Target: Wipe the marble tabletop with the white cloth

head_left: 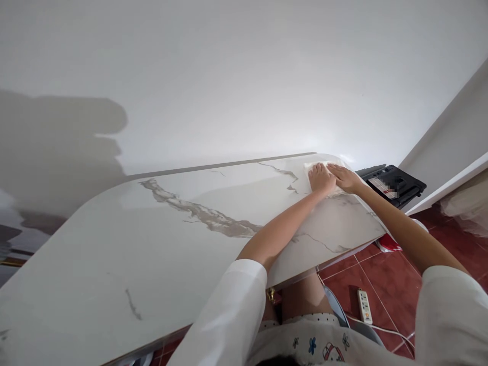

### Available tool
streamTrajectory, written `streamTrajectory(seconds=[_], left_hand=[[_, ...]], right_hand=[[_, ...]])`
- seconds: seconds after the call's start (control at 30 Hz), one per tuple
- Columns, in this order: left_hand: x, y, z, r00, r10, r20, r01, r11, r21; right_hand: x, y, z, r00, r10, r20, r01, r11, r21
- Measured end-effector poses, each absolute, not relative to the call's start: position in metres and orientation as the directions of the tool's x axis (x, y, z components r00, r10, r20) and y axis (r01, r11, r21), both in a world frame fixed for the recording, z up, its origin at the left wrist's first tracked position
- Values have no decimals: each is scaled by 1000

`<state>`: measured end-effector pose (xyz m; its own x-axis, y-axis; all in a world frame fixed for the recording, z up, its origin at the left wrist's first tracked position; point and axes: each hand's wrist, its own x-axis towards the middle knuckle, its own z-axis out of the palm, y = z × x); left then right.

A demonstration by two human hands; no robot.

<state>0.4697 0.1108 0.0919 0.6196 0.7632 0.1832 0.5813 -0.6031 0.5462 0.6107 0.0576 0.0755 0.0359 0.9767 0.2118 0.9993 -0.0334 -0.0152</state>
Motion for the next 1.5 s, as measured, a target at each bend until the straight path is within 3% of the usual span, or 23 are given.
streamTrajectory(seconds=[0.3, 0.57, 0.8, 1.07, 1.5], left_hand=[[487, 186, 91, 533, 825, 189, 680, -550, 485], [538, 200, 86, 559, 798, 226, 691, -599, 405], [553, 178, 86, 652, 723, 229, 617, -681, 395], [542, 100, 89, 738, 623, 258, 494, -760, 423], [449, 0, 85, 863, 403, 303, 293, -890, 350]], right_hand=[[631, 155, 76, -31, 979, 199, 993, 52, -104], [681, 164, 75, 24, 981, 194, 981, 14, -192], [693, 128, 75, 137, 970, 203, 983, -108, -145], [682, 32, 69, 176, 955, 238, 984, -162, -79], [557, -103, 70, 284, 885, 369, 938, -336, 86]])
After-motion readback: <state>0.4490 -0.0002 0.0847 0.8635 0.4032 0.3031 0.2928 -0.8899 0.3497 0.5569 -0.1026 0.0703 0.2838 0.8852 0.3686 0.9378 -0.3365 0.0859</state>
